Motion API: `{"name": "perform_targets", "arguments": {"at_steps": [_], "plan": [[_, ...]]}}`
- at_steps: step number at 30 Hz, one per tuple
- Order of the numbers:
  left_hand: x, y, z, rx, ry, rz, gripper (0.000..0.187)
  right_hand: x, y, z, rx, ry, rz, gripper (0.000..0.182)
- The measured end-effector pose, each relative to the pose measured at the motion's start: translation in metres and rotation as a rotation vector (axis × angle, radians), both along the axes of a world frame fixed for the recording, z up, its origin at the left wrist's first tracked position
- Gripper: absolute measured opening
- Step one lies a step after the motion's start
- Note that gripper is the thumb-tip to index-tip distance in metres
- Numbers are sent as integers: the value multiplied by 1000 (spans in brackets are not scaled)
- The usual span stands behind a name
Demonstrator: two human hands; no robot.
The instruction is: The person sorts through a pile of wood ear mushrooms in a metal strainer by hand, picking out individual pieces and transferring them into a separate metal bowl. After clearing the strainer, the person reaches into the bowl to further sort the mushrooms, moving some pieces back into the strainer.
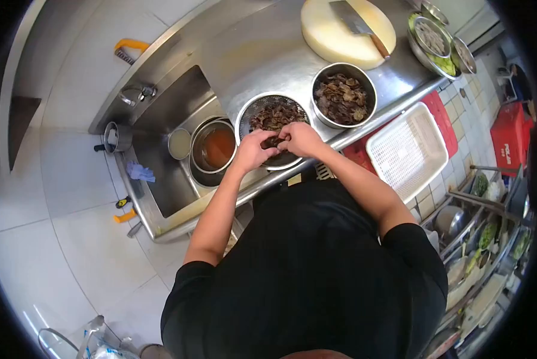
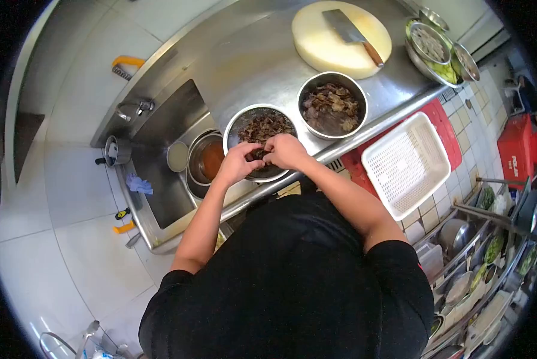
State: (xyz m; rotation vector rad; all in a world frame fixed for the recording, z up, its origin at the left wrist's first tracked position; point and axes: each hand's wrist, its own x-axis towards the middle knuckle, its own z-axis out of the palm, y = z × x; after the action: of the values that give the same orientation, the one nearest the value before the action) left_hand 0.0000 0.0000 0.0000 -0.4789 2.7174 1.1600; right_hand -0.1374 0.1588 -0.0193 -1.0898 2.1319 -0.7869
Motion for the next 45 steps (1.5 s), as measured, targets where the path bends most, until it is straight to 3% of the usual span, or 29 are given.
{"name": "perform_targets", "arguments": {"at_steps": [2, 3, 6, 9, 13, 19, 22, 24, 27, 30, 33, 36, 42, 45], "plan": [[0, 10, -7, 222, 57, 95, 33, -7, 11, 5, -56, -76, -65, 31], [8, -20, 4, 230, 61, 137, 31, -2, -20, 8, -132, -163, -77, 29], [4, -13, 3, 332, 108, 220, 23, -13, -14, 7, -222, -454, -109, 24], [-1, -19, -5, 664, 122, 328, 21, -18, -14, 9, -241, -674, -200, 23], [-4, -6, 20, 751, 174, 461, 23, -13, -15, 16, -287, -522, -272, 22], [-13, -13, 21, 430, 286, 273, 24, -11, -10, 42, -226, -380, -236, 21], [-18, -17, 34, 449, 72, 242, 23, -10, -6, 60, -190, -205, -168, 19], [-21, -19, 31, 697, 42, 335, 22, -9, -6, 67, -175, -107, -138, 17], [-24, -14, 29, 875, 77, 486, 21, -2, -8, 66, -474, 353, -237, 16], [-24, 1, 29, 910, 173, 582, 20, 1, -5, 71, -444, 327, -166, 16], [-26, 14, 20, 884, 314, 587, 18, 8, -10, 64, -413, 197, -283, 19], [-28, 26, 11, 828, 438, 615, 19, 8, -13, 66, -372, -104, -409, 24], [-28, 34, 7, 909, 560, 646, 18, 10, -12, 77, -408, -20, -391, 21], [-26, 37, 12, 826, 559, 635, 17, 10, -12, 65, -473, 212, -246, 15]]}}
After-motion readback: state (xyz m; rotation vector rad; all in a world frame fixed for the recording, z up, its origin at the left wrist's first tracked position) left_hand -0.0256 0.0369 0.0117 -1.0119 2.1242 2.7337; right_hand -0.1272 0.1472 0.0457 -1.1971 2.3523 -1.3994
